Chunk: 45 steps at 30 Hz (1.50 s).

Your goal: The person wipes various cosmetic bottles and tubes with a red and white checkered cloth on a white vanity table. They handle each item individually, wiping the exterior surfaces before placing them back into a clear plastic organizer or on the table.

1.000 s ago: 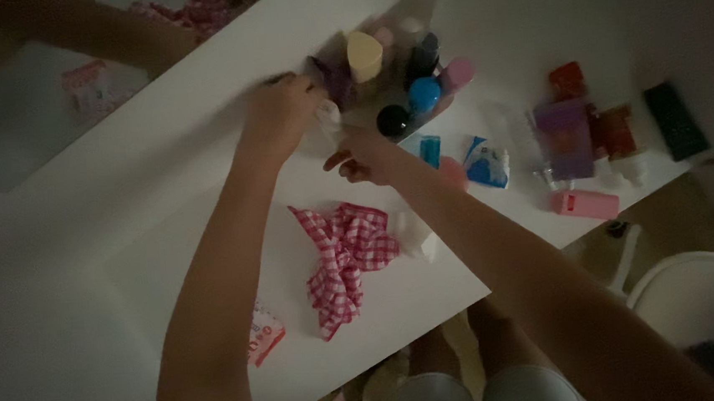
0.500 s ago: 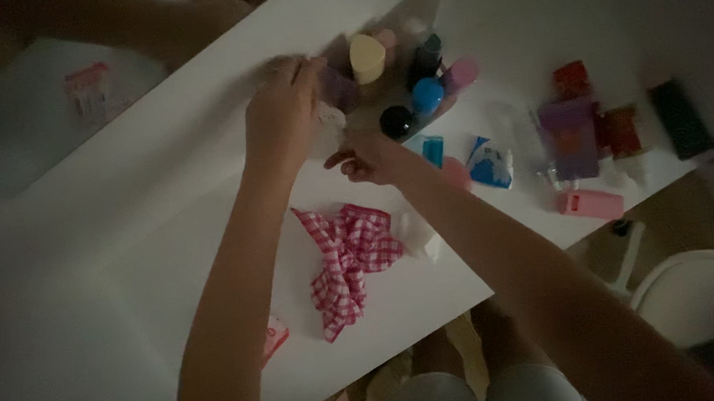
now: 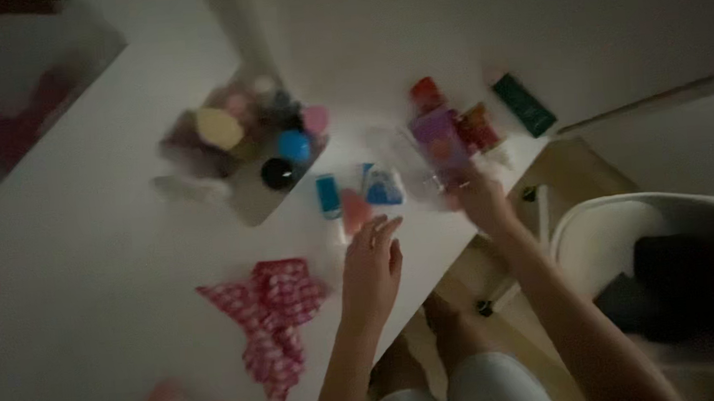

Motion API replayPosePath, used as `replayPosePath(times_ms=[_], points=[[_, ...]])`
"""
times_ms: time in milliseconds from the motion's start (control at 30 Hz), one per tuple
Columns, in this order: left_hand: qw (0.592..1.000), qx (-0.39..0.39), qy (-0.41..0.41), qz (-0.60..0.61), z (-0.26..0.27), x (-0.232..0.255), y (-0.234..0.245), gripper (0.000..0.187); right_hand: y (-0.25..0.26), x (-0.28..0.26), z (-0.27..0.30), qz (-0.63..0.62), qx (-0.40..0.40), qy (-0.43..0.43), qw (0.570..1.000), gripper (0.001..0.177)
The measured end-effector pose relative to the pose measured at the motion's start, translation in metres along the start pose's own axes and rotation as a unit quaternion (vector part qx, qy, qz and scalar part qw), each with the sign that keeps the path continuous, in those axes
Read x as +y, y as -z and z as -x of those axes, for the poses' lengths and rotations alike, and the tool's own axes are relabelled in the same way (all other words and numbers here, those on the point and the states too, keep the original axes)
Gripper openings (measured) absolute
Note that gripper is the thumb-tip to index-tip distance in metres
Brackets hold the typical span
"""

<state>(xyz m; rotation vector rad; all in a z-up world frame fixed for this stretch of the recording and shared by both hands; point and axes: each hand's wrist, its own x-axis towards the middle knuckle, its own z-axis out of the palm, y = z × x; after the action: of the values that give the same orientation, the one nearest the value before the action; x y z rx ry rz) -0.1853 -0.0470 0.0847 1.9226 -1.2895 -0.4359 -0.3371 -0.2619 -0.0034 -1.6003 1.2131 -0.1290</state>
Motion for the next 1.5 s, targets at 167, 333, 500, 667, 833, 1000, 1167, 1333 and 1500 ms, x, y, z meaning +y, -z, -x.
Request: replayPosePath(times_ms=[167,333,500,667,833,1000,1167,1333,1500], points=[[0.995,-0.098,-0.031,0.002,-0.011,0.020,-0.058,0.028,0.076,0.011,0.009,0.260,0.201,0.014,0.944,0.034],[0.994,-0.094,-0.057,-0.002,-0.031,0.040,-0.086,0.027,0.080,0.046,-0.016,0.326,0.177,0.002,0.929,0.058],[0.996,-0.080,-0.022,0.010,-0.025,0.034,-0.078,0.034,0.083,0.061,-0.024,0.258,0.182,0.021,0.949,0.068],[0.998,-0.025,0.001,-0.058,0.008,0.015,-0.042,0.042,0.086,0.062,-0.027,0.223,0.178,-0.043,0.958,0.058],[0.954,0.091,0.168,-0.232,0.058,-0.016,0.009,0.052,0.077,0.051,-0.021,0.368,0.278,0.151,0.874,0.046],[0.797,0.082,0.401,-0.444,0.108,-0.057,0.041,0.078,0.050,0.025,-0.027,0.491,0.174,0.055,0.852,0.045],[0.869,0.172,0.387,-0.257,0.147,-0.089,0.047,0.055,0.047,0.037,-0.035,0.390,0.199,0.032,0.898,0.059],[0.799,0.259,0.540,0.061,0.159,-0.072,0.081,0.018,0.070,0.047,-0.031,0.155,0.293,0.229,0.915,0.032],[0.853,0.386,0.324,0.134,0.168,-0.054,0.092,0.016,0.088,-0.005,-0.027,-0.017,0.289,0.355,0.889,0.031]])
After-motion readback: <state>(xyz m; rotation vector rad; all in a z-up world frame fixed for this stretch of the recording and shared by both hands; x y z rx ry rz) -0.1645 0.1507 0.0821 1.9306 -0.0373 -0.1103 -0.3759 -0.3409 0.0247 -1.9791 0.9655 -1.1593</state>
